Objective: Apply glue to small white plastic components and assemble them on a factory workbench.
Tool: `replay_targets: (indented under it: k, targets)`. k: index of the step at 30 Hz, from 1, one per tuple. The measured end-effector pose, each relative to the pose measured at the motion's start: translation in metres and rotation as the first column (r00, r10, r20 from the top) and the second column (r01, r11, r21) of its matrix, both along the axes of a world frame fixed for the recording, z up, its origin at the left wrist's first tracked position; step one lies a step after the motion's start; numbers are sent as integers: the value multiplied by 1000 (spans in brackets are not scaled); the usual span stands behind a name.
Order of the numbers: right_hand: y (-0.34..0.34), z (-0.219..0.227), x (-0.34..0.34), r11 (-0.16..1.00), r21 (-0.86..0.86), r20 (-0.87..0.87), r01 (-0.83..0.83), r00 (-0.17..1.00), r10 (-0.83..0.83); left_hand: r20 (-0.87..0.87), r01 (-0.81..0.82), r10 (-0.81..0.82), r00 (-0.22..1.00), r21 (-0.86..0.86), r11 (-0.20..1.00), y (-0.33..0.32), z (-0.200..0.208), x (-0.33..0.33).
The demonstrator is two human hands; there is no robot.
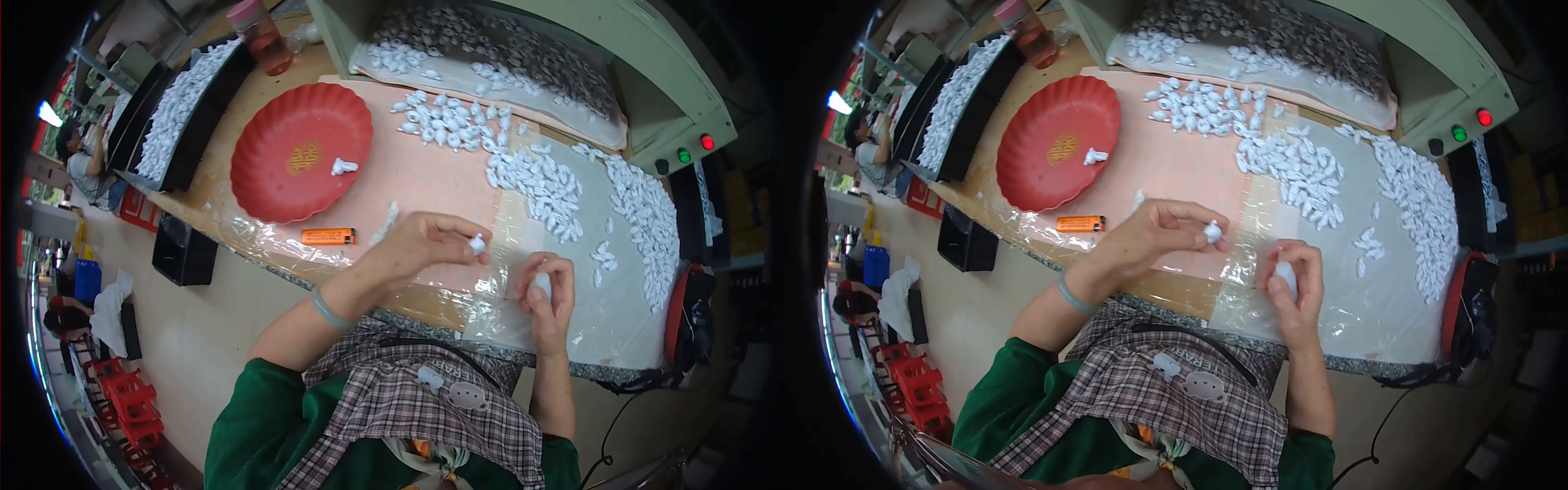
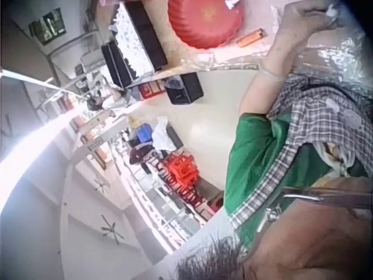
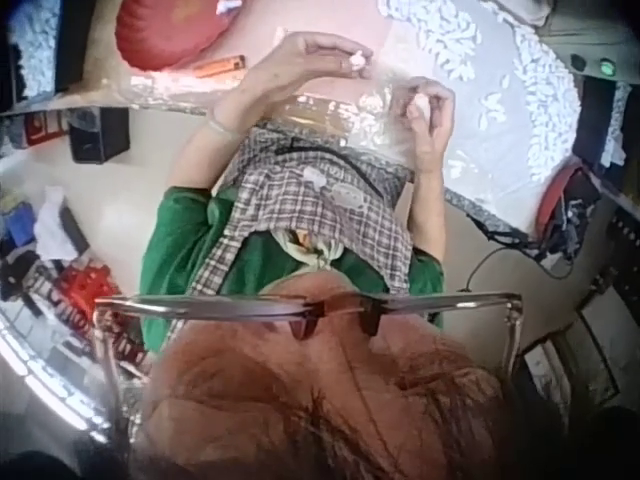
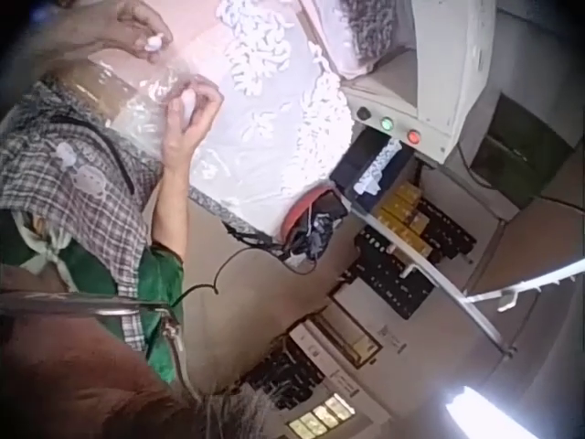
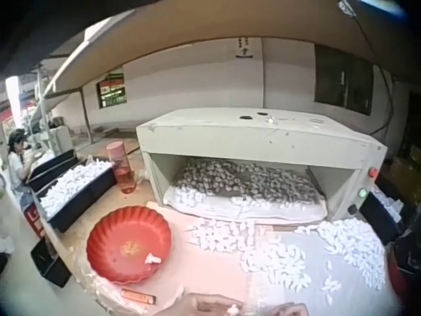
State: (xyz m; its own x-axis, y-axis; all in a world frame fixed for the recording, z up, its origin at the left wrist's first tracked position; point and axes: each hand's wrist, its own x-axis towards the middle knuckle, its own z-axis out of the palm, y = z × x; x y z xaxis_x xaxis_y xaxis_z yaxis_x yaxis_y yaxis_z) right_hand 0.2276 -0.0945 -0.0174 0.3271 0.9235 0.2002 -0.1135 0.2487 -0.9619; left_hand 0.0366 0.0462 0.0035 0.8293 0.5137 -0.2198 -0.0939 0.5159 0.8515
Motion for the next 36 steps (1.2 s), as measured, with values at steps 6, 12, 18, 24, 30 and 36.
replay_targets:
  k: [6,12,18,24,30,36]
  targets:
    - [-8,3,6,998,-47,82,34,996,-30,160,-22,51,986,-178,984,-24,-10,-12]
    - [-7,12,2,990,-53,-125,130,983,-136,123,-25,60,991,-266,964,-30,-6,-22]
    - [-7,20,-2,991,14,-1,134,991,-134,157,-56,115,981,-337,940,-38,-14,-25]
    - [-18,27,-9,982,86,187,166,966,-180,151,-32,92,984,-360,932,-42,-22,-23]
    - [-21,26,-11,966,193,457,174,855,-246,152,-22,82,985,-359,933,-45,-23,-23]
    - [-22,25,-10,964,213,514,162,820,-251,132,-16,66,989,-350,937,-45,-23,-24]
